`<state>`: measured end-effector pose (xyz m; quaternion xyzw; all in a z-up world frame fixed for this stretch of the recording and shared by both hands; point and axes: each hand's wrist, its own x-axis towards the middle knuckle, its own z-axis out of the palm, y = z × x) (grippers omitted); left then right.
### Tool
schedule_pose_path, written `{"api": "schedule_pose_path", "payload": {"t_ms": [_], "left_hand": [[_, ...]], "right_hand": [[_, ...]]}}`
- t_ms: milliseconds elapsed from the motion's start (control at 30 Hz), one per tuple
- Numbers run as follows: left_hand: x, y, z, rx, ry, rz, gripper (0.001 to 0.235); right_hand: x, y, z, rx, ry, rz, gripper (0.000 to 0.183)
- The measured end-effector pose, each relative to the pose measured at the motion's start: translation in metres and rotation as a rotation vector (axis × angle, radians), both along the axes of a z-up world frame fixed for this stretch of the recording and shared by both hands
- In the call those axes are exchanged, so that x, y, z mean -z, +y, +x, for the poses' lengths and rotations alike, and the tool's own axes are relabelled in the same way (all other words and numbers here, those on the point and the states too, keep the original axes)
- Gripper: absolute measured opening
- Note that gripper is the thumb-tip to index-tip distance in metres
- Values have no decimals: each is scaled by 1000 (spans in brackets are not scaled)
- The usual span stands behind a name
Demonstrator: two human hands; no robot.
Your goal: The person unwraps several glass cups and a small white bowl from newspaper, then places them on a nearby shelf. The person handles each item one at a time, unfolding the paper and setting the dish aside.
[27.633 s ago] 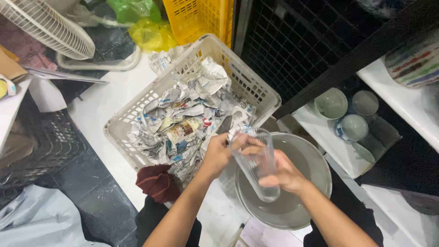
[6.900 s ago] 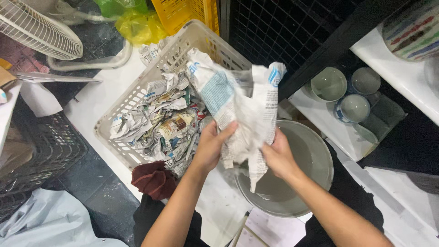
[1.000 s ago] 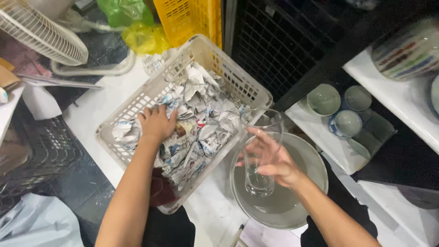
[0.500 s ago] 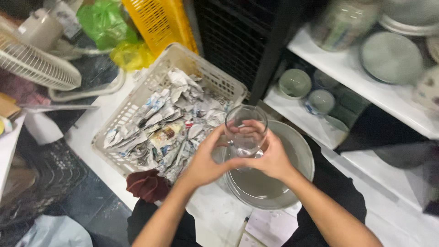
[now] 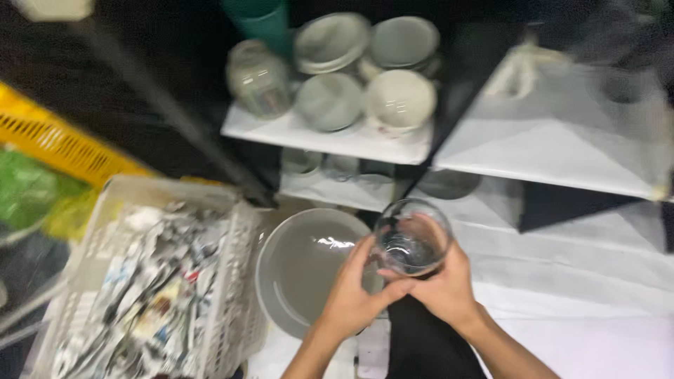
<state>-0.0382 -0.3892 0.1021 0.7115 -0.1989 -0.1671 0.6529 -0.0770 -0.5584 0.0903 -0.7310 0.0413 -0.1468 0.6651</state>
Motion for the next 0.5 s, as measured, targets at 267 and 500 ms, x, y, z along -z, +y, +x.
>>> {"api": "schedule_pose_path", "payload": {"t_ms": [267, 500], "left_hand": [[-31, -105, -17, 34, -407, 56, 89], [-59, -231, 46, -19, -619, 48, 86]], "right_hand": [[-84, -93, -27, 232, -172, -286, 102], [-121, -166, 9, 469, -280, -400, 96]]}}
